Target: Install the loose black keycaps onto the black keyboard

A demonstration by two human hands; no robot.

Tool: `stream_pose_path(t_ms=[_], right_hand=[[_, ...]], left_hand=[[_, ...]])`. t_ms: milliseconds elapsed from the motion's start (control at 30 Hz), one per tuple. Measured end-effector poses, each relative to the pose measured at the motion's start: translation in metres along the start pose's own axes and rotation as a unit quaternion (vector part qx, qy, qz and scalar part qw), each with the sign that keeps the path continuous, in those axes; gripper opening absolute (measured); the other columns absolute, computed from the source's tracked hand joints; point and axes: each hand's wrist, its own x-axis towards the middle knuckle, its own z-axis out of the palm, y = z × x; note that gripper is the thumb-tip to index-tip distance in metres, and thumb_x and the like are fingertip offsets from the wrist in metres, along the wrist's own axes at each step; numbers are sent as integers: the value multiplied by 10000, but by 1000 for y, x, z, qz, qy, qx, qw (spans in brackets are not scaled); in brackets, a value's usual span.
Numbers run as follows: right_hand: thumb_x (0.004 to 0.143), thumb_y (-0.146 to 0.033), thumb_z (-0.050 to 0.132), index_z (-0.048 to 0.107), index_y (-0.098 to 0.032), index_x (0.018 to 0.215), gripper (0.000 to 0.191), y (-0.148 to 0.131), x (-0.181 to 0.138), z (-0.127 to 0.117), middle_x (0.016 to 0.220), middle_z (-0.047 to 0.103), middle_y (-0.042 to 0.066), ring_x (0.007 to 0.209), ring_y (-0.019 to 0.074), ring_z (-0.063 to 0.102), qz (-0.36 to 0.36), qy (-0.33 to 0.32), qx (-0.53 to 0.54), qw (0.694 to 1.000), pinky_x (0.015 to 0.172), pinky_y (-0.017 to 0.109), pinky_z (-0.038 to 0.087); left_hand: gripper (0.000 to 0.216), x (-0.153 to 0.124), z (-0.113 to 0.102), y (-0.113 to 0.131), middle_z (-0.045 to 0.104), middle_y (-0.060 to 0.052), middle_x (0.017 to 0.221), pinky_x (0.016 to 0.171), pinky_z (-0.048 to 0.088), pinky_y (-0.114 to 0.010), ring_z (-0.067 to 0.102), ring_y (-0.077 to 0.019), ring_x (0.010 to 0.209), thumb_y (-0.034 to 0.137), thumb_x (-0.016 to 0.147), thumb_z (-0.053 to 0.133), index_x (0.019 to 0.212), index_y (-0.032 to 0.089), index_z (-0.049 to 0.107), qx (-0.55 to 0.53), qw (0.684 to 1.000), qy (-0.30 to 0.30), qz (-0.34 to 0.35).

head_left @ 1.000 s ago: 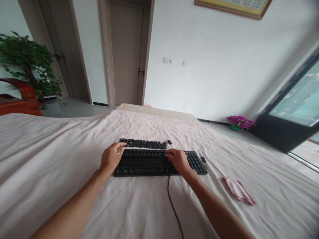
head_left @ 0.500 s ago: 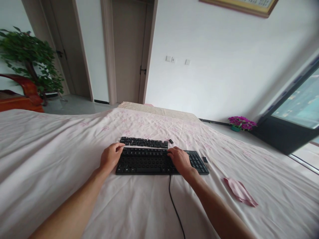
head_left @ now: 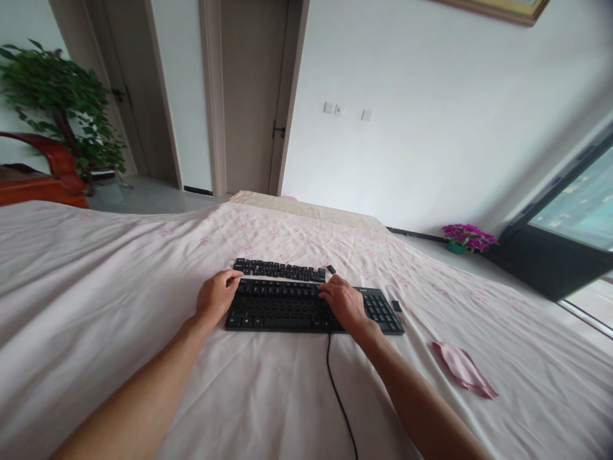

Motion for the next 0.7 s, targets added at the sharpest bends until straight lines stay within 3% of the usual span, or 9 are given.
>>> stream_pose_path(t_ms=[367, 700], right_hand=[[957, -343, 432, 672, -288, 1023, 255, 0, 3, -5, 1012, 583, 29, 986, 164, 539, -63, -21, -95, 993, 626, 237, 375], [956, -304, 436, 655, -253, 959, 225, -5, 2, -9, 1010, 580, 34, 984, 162, 544, -78, -48, -129, 987, 604, 227, 354]], left_hand=[[279, 0, 0, 3, 726, 27, 1054, 756, 459, -236, 664, -161, 913, 322, 849, 459, 994, 289, 696, 8, 1000, -5, -2], [280, 0, 2, -3, 721, 28, 1073, 763, 460, -232, 662, -158, 929, 330, 861, 454, 1013, 298, 687, 12, 1000, -5, 8]])
